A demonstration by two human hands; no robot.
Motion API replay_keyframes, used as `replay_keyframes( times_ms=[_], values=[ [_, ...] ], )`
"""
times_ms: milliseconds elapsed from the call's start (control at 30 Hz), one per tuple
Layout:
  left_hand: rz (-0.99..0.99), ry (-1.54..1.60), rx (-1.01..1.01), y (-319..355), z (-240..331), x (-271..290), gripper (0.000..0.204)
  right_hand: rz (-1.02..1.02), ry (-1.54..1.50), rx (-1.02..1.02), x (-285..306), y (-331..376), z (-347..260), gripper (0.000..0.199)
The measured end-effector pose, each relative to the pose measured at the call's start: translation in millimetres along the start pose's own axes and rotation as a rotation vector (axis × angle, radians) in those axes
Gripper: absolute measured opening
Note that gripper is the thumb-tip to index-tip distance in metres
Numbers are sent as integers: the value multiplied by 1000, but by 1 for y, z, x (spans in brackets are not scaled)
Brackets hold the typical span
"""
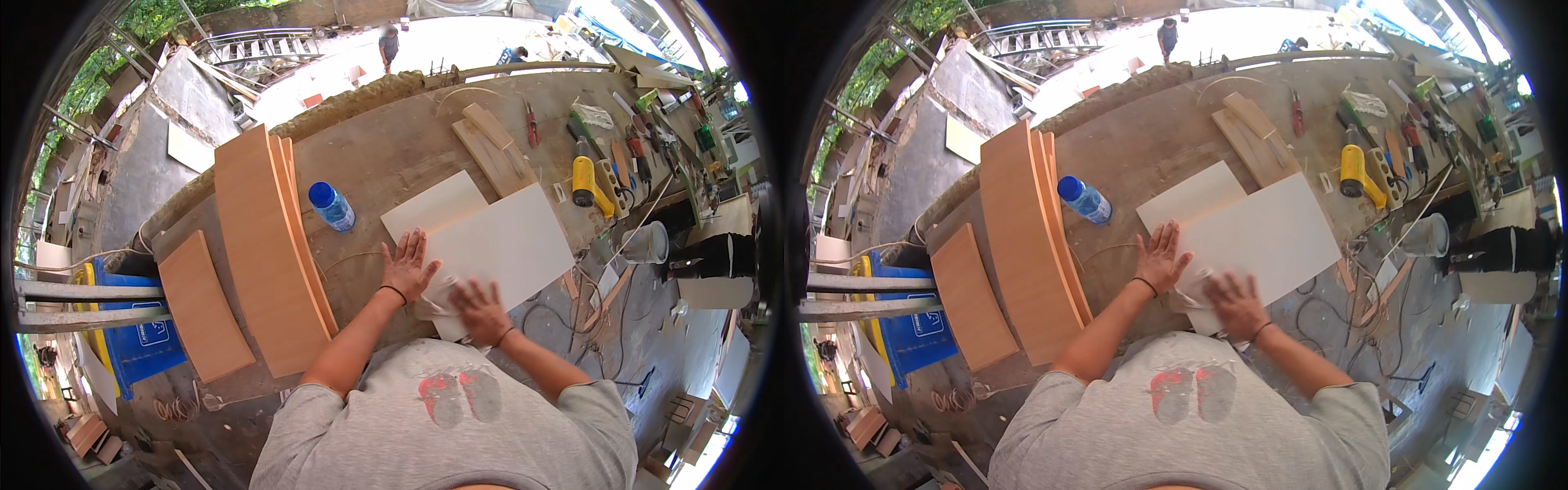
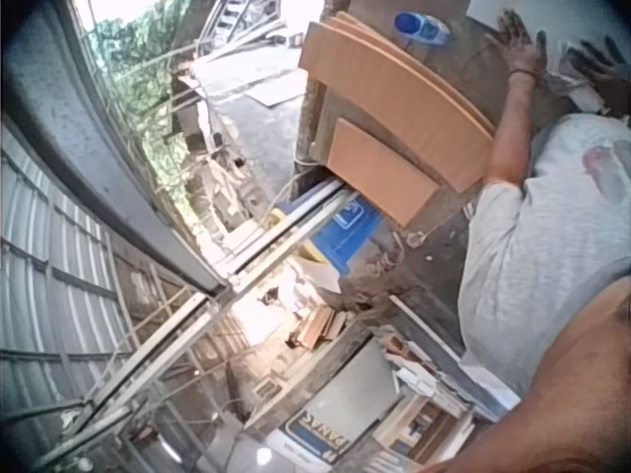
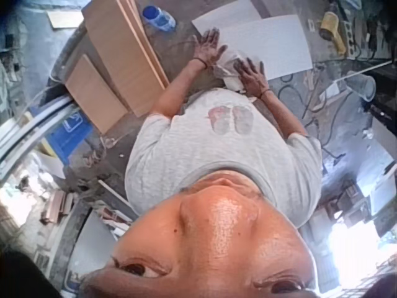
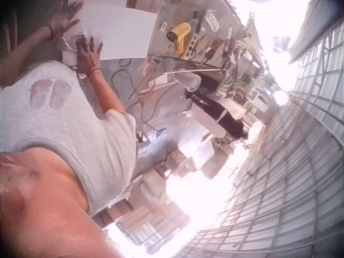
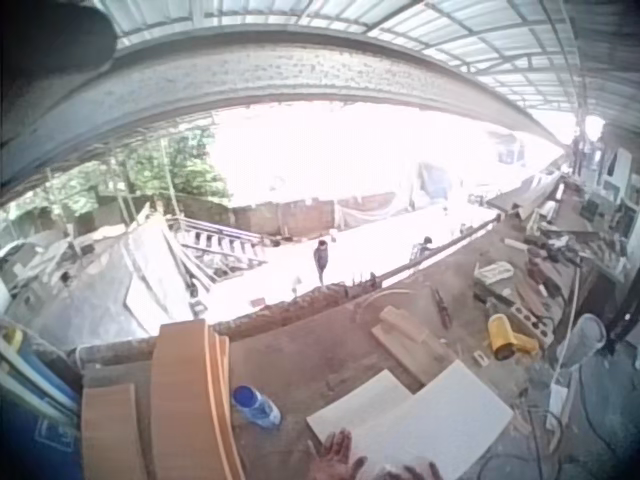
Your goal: The person wipes down a white panel with a damp cloth, handles several wood panels on a workbench, and uses a pencil to mark a curved line on the white panel.
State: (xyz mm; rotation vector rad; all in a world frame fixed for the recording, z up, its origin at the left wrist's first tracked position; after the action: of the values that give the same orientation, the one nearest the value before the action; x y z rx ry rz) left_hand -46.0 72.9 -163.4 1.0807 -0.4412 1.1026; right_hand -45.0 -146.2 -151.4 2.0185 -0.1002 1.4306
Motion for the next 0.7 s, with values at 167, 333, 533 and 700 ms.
replay_keyframes(
  times_ms=[167, 333, 533, 700],
  values=[
    [-44, 11, 0, -2, -1, -21, 77, 168, -14, -101, -4, 12, 32, 48],
    [87, -4, 12, -5, -8, -12, 75, 20, -7, -3, -2, 17, -4, 50],
    [39, -10, 18, -4, 1, -5, 76, 102, -18, -141, -10, 17, 14, 50],
    [53, -41, 30, -2, -1, -6, 77, 43, -78, -59, 2, 27, -2, 46]
  ],
)
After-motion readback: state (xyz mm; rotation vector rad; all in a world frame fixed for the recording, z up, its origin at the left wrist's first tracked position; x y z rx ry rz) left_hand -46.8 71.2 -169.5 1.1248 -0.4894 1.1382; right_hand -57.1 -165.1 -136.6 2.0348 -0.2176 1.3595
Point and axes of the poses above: each hand's wrist, its own y-axis away from the middle knuckle, its own x-axis out of the back of the hand, z = x × y, the point moved 3 cm from there along -y, towards the middle knuckle, and after that the axes turned 15 degrees about -z, right-handed, at the moved point
